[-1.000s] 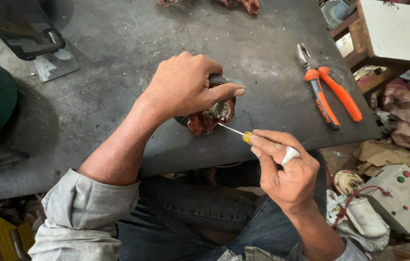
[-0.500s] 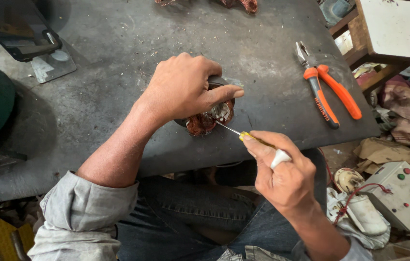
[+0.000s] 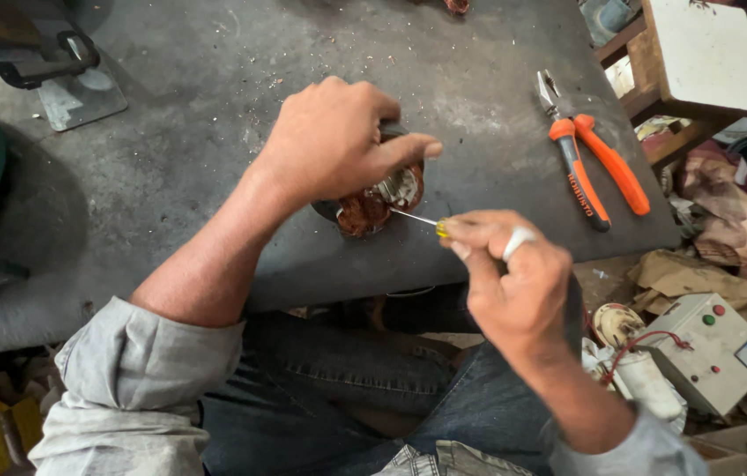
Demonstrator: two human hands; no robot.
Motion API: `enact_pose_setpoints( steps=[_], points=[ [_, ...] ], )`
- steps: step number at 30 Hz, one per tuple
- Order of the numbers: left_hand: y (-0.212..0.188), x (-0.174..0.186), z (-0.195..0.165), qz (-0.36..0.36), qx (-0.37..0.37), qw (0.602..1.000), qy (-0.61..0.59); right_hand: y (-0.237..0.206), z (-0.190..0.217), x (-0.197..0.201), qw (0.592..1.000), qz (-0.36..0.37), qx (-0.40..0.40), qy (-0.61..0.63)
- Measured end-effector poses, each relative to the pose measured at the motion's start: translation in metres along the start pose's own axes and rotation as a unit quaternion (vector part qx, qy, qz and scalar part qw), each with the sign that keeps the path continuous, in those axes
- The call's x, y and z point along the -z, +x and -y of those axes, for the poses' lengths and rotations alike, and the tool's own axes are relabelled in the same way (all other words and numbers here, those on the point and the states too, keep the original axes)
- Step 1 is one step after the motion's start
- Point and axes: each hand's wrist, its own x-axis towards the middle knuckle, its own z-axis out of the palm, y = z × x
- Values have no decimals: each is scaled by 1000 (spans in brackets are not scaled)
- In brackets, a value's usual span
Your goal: The person removes copper windings from a motor stator using pliers and a screwdriver. They repeatedly pry and pull the copper coils out of the stator slots, placing the removed copper on the workbench.
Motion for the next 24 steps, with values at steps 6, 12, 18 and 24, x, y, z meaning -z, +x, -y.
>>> enact_pose_setpoints(
  steps=[6,12,18,24],
  points=[
    [3,5,5,23,8,1000,-3,-16,-23,-19,974,-33,-161,158],
    [6,3,7,30,-64,997,-41,-3,-38,-14,907,12,-314,279],
    [6,6,21,62,-19,995,-81,-30,-30,-44,973,-78,-154,150],
    [14,1,35,56,70,981,-175,-36,-16,-58,984,-140,96,-47]
  ],
)
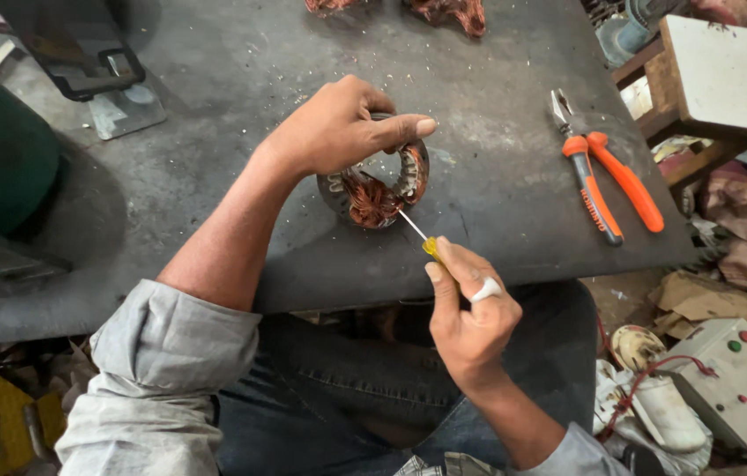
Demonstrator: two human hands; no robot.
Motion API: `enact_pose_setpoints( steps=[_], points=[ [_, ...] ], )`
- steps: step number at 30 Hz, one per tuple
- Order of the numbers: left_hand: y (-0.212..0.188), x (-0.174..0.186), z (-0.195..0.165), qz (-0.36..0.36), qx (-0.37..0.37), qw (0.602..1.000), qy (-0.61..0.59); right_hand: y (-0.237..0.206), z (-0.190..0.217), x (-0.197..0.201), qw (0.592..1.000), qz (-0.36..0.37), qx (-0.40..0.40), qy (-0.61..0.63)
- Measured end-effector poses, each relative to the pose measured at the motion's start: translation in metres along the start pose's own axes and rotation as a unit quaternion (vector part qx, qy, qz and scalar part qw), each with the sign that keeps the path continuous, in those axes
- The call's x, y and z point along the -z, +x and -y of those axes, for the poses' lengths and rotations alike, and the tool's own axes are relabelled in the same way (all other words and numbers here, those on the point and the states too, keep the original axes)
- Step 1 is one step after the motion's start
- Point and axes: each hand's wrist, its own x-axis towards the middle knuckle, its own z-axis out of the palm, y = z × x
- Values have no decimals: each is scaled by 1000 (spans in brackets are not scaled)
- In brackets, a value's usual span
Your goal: The person removes copper windings from a motor stator using pliers and a screwdriver. They repeatedly pry and pull the copper coils out of the stator slots, placing the removed copper on the workbench.
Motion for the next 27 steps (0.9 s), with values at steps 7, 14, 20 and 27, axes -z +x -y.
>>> enact_pose_setpoints(
  steps=[7,14,20,27],
  points=[
    [2,-1,-1,12,57,998,32,22,3,-4,987,72,77,-120],
    [-10,-2,-19,-17,-20,994,104,45,16,-14,995,73,36,-56],
    [-16,-6,-26,-57,-58,987,140,72,-3,-9,979,3,203,-32],
    [-9,-7,-17,-78,-35,987,136,107,-8,-23,952,-62,297,-38]
  ],
)
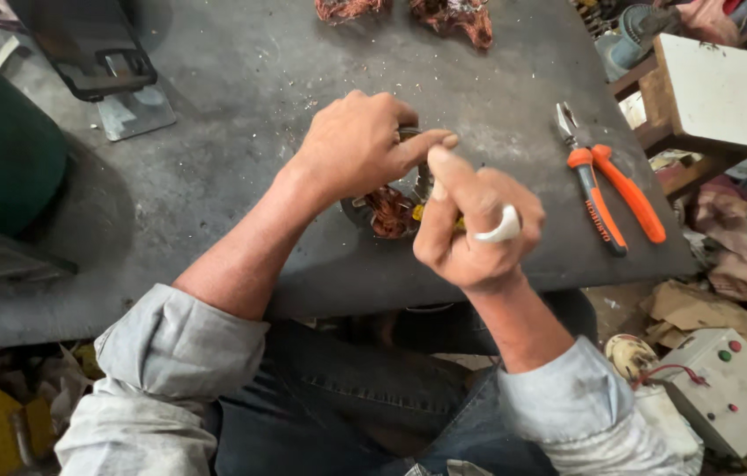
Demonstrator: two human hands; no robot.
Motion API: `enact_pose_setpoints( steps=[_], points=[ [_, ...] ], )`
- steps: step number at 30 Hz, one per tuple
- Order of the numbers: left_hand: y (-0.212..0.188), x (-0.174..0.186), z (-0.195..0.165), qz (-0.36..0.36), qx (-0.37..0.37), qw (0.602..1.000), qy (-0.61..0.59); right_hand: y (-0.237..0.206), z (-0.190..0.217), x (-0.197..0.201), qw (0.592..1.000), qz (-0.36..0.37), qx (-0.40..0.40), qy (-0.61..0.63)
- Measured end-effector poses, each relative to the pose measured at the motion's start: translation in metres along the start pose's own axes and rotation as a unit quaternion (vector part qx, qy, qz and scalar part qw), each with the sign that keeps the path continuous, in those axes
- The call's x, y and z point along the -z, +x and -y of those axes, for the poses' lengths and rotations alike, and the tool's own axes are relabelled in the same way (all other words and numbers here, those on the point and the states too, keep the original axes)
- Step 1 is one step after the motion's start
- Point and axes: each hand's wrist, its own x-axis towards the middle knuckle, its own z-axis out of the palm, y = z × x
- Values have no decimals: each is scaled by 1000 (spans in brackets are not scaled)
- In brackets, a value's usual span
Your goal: The person removes copper windings from a motor stator using pliers and a screwdriver. They repeatedly pry and pull the copper coils out of the stator slots, placing the removed copper on the workbench.
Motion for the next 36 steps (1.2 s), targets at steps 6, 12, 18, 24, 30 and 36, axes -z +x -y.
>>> enact_pose_setpoints(
  steps=[6,12,18,24,30,36],
  points=[
    [1,-4,4,-35,-35,998,-48,14,-13,-7,999,-9,-28,15],
    [-1,-3,-10,-50,-4,998,35,-9,-15,14,993,48,-104,5],
    [0,-3,-7,-31,2,999,8,-48,14,42,951,214,-218,-42],
    [9,0,14,0,70,987,-146,-50,14,26,956,209,-195,-60],
    [19,-2,34,60,191,937,-286,-53,8,8,952,207,-217,-60],
    [18,2,29,57,186,956,-218,-44,3,18,931,238,-275,-28]
  ],
)
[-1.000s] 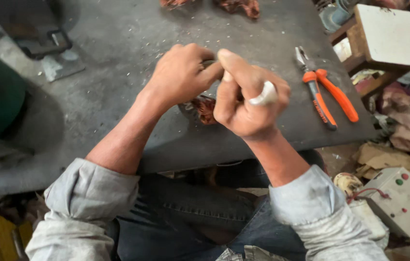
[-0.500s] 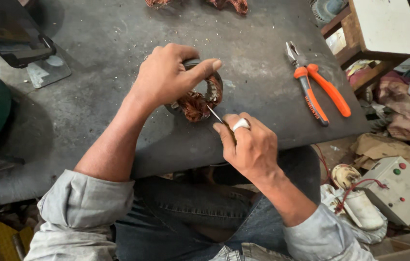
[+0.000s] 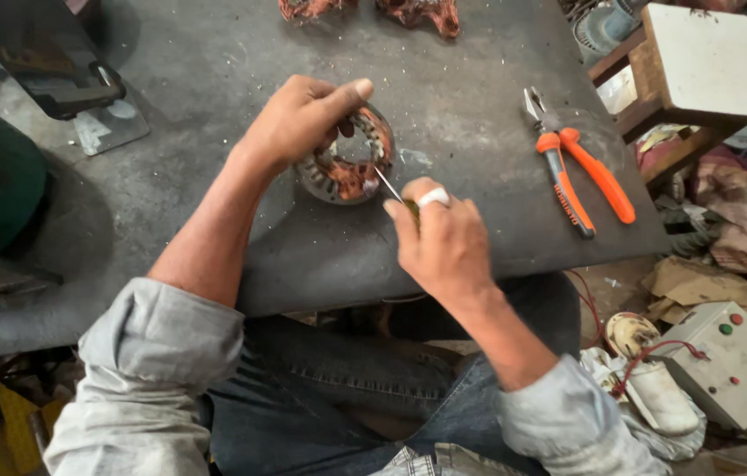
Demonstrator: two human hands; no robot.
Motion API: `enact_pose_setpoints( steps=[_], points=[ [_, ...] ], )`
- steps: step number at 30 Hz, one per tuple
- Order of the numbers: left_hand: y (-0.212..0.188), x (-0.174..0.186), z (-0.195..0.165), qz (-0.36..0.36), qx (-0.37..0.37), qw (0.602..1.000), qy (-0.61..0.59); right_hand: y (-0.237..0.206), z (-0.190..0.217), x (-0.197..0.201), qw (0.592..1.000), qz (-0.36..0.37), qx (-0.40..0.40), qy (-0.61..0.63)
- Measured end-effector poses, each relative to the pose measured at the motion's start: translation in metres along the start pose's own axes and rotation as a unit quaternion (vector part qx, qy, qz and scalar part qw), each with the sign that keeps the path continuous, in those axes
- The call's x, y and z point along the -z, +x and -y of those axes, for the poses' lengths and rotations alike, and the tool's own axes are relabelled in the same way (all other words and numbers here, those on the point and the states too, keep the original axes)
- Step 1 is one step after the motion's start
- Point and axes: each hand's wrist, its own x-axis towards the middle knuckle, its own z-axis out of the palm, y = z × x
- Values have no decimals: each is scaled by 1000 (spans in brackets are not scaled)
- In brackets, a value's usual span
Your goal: The person removes copper windings from a motor stator using pliers and a screwdriver. They repeatedly pry and pull the copper coils out of the stator slots, placing the removed copper on the workbench.
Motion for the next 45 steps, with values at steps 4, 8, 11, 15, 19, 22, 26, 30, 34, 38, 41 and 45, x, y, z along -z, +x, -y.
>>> enact_pose_setpoints(
  steps=[4,8,11,15,19,22,26,30,34,38,41,45],
  points=[
    [-9,-2,-7,-12,-151,986,69,-6,-24,39,999,-30,-28,17],
    [-23,-7,-15,24,-141,978,153,12,-62,45,993,4,-40,-110],
    [-28,-9,-22,36,-210,964,160,20,-82,41,993,-25,25,-116],
    [-32,-4,-24,74,-236,958,144,7,-109,58,971,-45,25,-235],
    [-34,-5,-22,131,-255,952,106,-5,-148,76,955,21,-106,-278],
    [-35,-8,-23,144,-251,954,77,-19,-169,83,959,52,-59,-272],
    [-38,-8,-27,118,-238,960,92,-27,-179,87,974,47,-6,-221],
    [-39,-12,-30,102,-178,974,97,-26,-174,105,983,31,-142,-115],
    [-39,-15,-27,79,-157,982,70,-73,-133,136,815,103,-262,507],
    [-39,-18,-24,75,-179,978,82,-127,-68,130,727,207,-279,592],
    [-39,-18,-26,80,-189,974,94,-137,-27,105,654,273,-334,622],
    [-42,-16,-30,104,-192,971,100,-118,-2,89,665,293,-349,592]
  ],
)
